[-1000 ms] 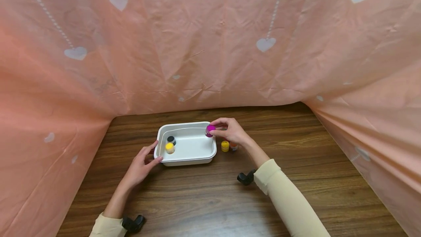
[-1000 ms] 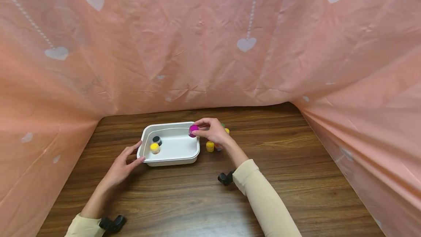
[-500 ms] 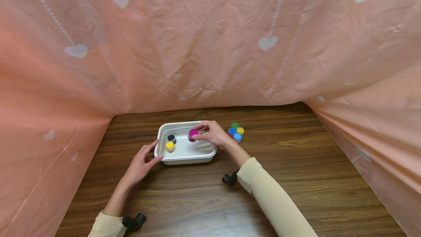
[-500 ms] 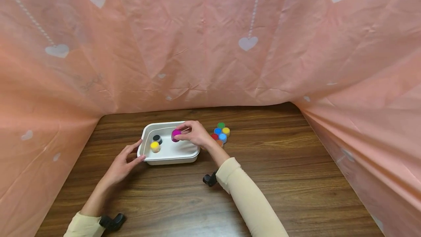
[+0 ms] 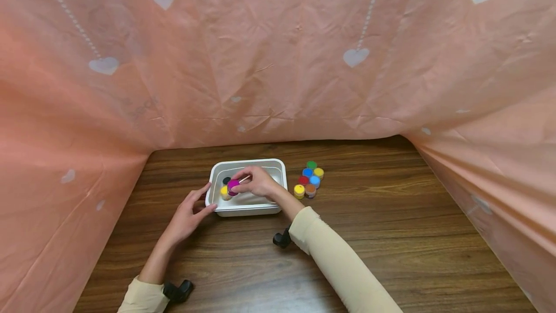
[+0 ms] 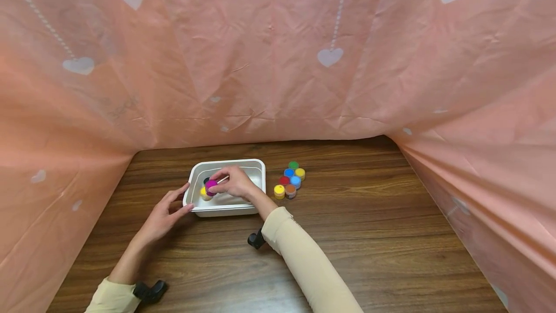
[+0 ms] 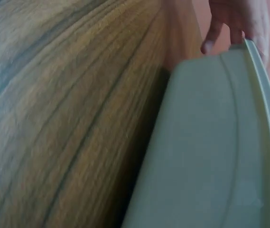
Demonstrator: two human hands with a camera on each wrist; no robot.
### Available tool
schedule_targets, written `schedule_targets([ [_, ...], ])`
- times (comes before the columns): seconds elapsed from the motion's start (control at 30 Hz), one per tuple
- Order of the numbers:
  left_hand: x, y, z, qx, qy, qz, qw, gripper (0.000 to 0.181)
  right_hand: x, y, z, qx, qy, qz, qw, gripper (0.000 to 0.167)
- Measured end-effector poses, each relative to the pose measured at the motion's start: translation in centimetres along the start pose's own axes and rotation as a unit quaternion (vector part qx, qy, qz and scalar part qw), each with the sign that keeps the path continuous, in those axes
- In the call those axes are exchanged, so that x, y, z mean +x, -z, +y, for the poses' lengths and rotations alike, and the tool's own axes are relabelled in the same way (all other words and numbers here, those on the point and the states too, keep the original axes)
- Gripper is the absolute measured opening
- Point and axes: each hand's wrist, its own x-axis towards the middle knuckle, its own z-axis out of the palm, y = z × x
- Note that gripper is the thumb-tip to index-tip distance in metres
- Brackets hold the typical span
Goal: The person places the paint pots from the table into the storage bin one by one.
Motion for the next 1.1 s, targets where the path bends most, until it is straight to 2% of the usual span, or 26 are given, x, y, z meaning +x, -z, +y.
schedule_targets([
  [0.13,0.2,-0.2,-0.1,-0.004,-0.004,0.001,1.0,0.067,0.4,-0.8,0.3,-0.004,-0.005,-0.003,1.0,0.031],
  [0.37,0.3,-0.3,-0.2,-0.016,-0.017,0.006,0.9997,0.066,0.8,-1.3,0.9,-0.061,-0.003,-0.006,0.9981,0.029],
  [0.53,0.3,-0.3,0.0,-0.016,-0.018,0.009,0.9997,0.065,1.0,-1.3,1.2,-0.08,-0.01,-0.013,0.9966,0.028],
  [0.87,0.2,-0.2,0.0,-0.014,-0.011,0.011,0.9998,0.066,1.6,-1.5,1.8,-0.144,-0.008,-0.039,0.9888,0.026],
  [1.1,0.0,-0.3,-0.3,-0.014,0.0,0.008,0.9999,0.067,1.9,-2.3,2.1,-0.169,-0.014,-0.037,0.9849,0.024],
])
